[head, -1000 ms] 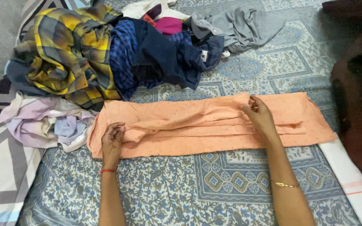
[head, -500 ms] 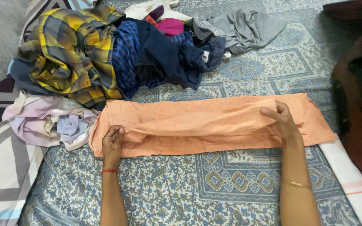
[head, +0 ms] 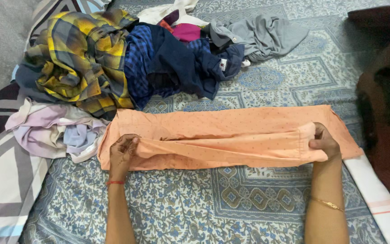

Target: The person folds a peach-colored shirt on a bed by smoothing the fabric, folding the sleeves across the back, and folding the sides toward the center.

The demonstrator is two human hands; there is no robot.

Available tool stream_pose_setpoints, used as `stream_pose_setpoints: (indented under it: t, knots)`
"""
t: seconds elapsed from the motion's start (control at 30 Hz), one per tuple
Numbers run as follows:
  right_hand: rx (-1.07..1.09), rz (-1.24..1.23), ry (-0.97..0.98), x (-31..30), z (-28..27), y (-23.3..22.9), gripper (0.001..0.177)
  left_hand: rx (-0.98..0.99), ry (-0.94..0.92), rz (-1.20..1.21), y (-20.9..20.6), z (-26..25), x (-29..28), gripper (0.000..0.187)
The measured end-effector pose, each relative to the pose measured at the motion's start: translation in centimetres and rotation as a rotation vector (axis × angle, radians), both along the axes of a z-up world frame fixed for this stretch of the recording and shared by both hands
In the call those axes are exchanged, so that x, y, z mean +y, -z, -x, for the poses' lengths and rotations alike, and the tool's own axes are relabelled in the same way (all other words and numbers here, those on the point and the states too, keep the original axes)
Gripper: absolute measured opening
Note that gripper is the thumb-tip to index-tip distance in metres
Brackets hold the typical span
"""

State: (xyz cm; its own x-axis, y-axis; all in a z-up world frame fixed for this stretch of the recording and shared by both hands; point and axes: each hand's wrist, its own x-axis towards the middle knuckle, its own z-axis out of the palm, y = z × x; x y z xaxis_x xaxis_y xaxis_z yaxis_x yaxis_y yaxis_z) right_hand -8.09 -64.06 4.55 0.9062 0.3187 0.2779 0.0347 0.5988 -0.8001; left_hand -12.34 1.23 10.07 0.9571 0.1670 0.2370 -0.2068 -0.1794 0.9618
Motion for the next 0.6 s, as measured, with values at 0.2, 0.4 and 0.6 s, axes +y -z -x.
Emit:
stream_pose_setpoints:
  t: [0.2, 0.4, 0.6]
  knots:
    - [0.32, 0.136, 0.344, 2.5, -1.7, -3.2, 0.033, -0.022, -0.064, -0.332, -3.5, -2.3, -1.2, 0.022]
    - [0.465, 0.476, 0.505, 5.3, -0.1, -7.6, 0.038, -0.068, -0.099, -0.695, -5.1, -4.2, -2.6, 0.024]
    - [0.254, 0.896, 0.47, 6.4, 1.5, -10.4, 0.083, -0.085, -0.188, -0.761, -3.3, -5.9, -2.6, 0.022]
